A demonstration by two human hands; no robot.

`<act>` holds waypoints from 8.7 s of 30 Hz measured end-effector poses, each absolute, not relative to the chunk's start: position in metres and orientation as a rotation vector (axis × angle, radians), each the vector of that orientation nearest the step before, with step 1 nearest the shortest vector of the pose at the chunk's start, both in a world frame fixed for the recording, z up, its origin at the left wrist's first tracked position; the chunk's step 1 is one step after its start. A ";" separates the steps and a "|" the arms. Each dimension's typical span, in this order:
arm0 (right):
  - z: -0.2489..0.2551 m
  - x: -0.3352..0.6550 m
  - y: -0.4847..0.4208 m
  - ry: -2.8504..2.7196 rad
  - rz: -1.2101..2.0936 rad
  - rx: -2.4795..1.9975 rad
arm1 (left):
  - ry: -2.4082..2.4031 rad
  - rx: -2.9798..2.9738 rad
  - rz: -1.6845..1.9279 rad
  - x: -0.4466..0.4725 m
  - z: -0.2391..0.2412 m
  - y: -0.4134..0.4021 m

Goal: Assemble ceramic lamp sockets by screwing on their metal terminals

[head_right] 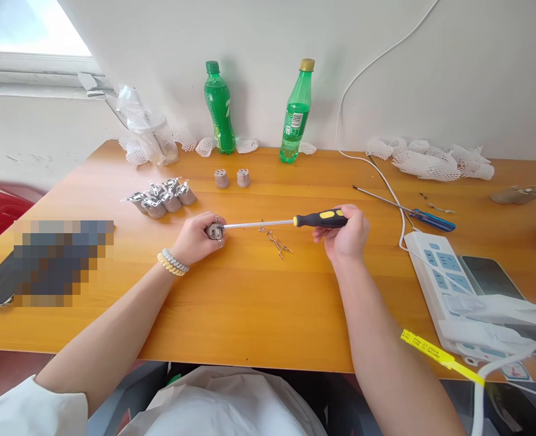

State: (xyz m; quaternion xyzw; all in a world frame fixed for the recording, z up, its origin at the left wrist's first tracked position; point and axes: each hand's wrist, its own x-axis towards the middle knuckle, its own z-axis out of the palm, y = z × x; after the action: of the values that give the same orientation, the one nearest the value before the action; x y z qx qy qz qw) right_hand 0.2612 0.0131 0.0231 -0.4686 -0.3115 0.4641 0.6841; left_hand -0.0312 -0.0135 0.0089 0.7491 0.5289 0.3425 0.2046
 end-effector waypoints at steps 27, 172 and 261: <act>0.032 0.267 0.001 -0.990 1.095 -0.842 | 1.760 2.372 0.606 -0.039 0.003 -0.011; 0.020 0.280 0.010 -1.384 1.296 -1.078 | 1.993 2.306 0.620 -0.053 -0.004 -0.004; 0.022 0.272 0.006 -1.340 1.186 -1.425 | 2.074 2.367 0.359 -0.044 0.002 -0.009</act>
State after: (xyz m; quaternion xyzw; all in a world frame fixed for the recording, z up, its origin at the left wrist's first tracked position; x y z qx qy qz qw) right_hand 0.2719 0.0063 0.0218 -0.5671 -0.5332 0.4717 0.4142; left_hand -0.0441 -0.0089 0.0023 0.7472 0.6548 0.1132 -0.0130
